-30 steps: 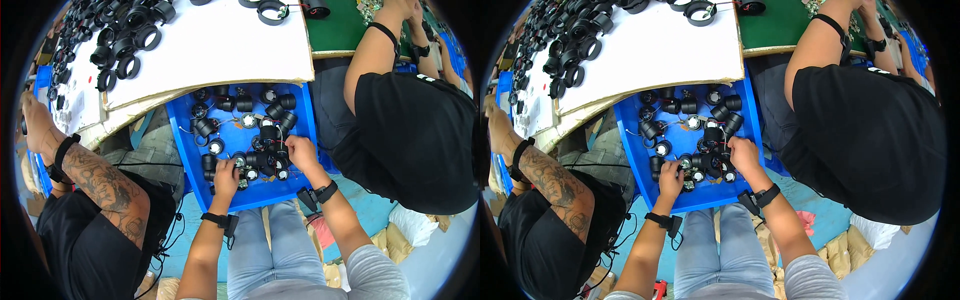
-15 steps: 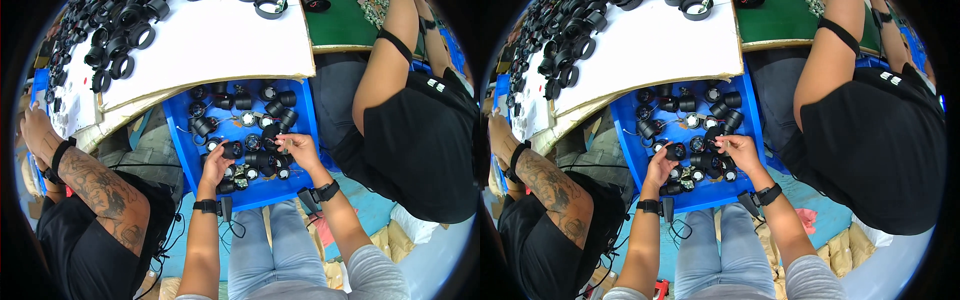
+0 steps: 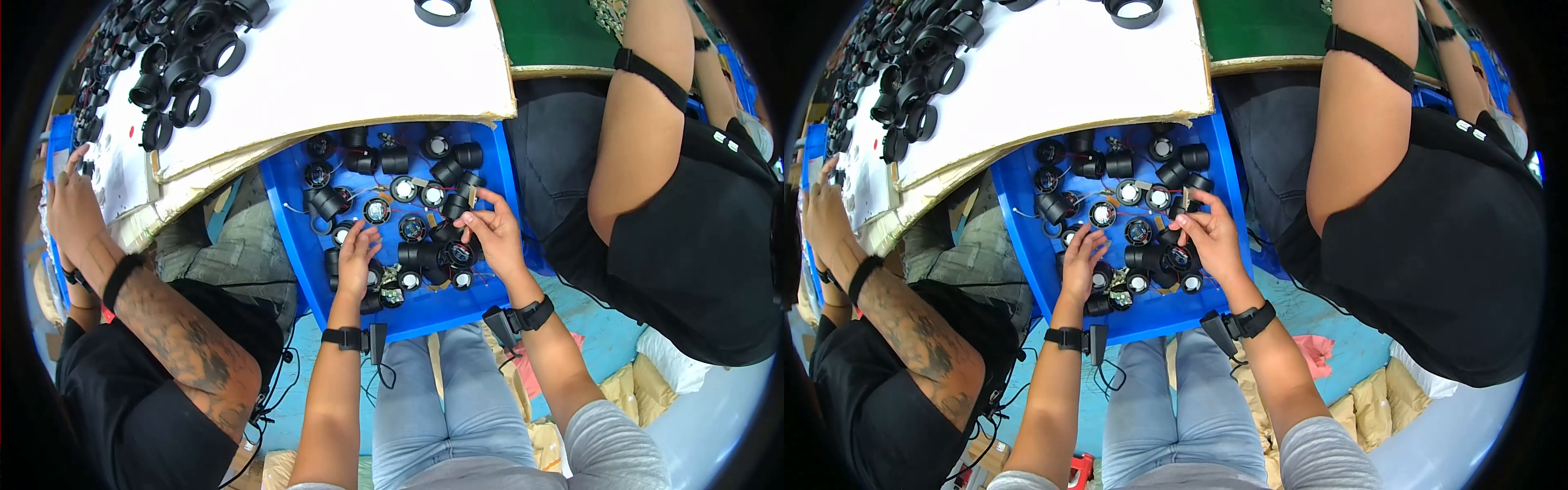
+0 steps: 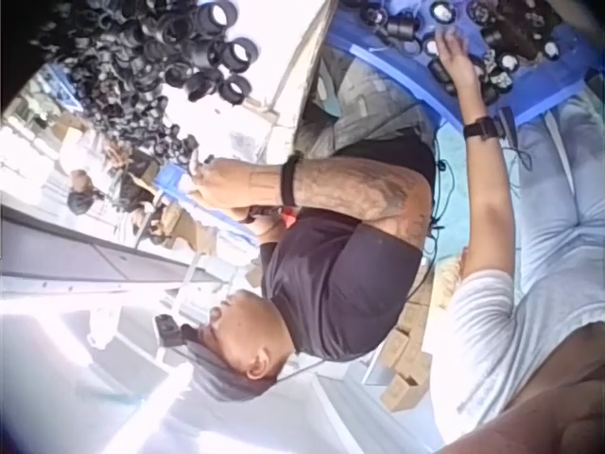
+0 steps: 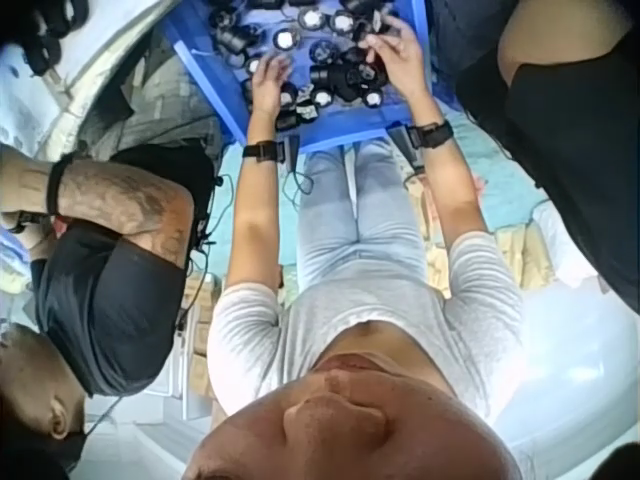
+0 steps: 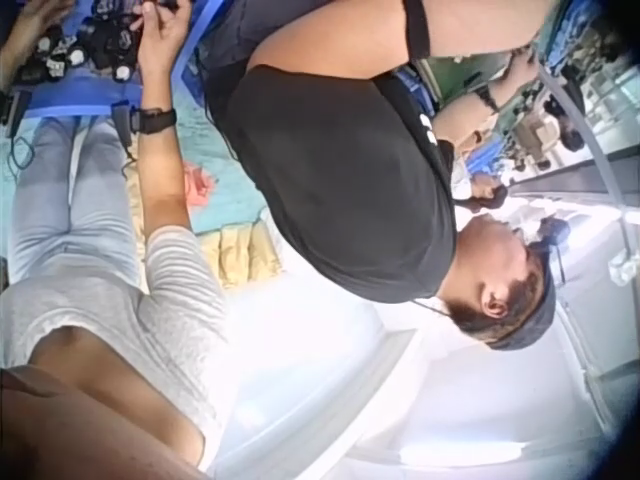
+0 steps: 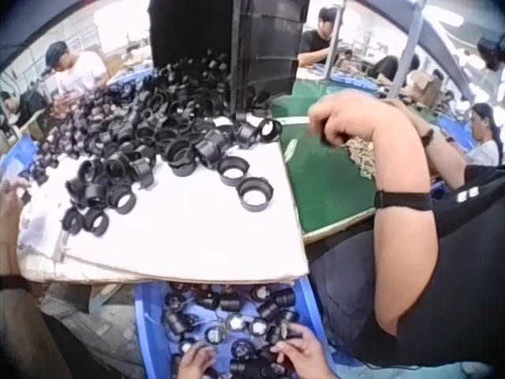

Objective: The recorder is inspecting, sorting, and assembling electronic circuit boards into plastic housings.

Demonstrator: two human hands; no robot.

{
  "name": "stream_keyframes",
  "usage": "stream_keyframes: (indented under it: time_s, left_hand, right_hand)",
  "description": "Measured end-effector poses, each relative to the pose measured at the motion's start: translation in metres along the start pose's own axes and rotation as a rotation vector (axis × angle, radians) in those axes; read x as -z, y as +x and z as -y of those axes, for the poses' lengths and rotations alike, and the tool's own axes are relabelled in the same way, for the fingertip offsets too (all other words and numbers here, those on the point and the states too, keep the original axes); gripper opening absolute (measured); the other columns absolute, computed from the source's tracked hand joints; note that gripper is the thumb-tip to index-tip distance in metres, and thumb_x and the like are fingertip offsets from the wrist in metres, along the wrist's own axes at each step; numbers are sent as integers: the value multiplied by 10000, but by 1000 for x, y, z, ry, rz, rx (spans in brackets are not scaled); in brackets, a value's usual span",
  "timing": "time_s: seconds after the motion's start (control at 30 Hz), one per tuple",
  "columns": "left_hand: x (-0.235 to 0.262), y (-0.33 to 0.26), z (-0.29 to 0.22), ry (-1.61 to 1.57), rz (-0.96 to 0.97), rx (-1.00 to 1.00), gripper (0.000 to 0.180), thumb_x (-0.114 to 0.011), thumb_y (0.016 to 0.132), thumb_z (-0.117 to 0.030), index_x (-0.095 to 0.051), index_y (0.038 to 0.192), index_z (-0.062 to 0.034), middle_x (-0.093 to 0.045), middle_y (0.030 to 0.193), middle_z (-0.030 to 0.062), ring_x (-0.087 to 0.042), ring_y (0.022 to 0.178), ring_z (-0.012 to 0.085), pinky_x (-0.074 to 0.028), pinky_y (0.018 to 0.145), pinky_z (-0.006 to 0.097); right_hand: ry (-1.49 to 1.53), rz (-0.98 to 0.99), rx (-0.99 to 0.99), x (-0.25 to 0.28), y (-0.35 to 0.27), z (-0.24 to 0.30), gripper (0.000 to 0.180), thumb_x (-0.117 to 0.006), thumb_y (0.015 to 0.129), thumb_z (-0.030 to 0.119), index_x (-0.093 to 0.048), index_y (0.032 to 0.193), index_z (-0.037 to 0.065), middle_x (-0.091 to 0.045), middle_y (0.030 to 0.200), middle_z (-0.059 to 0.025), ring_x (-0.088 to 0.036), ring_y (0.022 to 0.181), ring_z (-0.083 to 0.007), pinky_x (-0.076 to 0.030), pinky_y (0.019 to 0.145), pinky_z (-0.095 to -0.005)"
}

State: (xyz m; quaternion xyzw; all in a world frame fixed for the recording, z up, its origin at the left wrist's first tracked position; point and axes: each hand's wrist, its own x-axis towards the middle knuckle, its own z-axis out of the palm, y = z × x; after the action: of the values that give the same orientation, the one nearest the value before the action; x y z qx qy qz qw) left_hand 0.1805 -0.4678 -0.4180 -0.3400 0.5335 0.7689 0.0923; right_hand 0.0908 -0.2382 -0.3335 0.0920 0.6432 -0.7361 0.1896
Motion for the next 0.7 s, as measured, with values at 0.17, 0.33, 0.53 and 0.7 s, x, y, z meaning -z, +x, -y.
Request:
stream_keyframes:
  time_s: [0.17,0.33,0.53,0.7]
  left_hand:
    - [0,-24,0,864,-219,-275,173,-564,804,2,-613,970,-5,-628,929,119,-622,792,245,-506,715,330]
    - [-13,-8,-1,1184,-40,-581,206,-550,731,22,-629,919,-7,-600,944,158,-581,826,358,-501,703,383]
    - [-15,15,13,1704,-51,-354,92,-524,740,-47,-601,784,-68,-589,883,101,-586,880,278,-509,677,389]
    - [-23,-3,-2,1601,-35,-448,151,-556,690,6,-609,819,-51,-589,862,112,-584,818,282,-507,653,376]
  right_hand:
    - [8,-11,-21,12,-4,-2,201,-590,865,91,-569,1039,-7,-630,729,-71,-513,556,-66,-401,505,-195]
    - [-72,-72,-61,1,-14,9,140,-624,849,115,-628,925,-2,-590,690,-15,-494,574,-44,-389,512,-180]
    - [39,61,-120,-10,-23,10,144,-637,834,85,-631,952,4,-620,729,-51,-540,573,-63,-425,514,-203]
    - [47,51,-60,-8,-20,6,138,-609,851,84,-602,959,0,-620,758,-63,-543,559,-76,-441,518,-209]
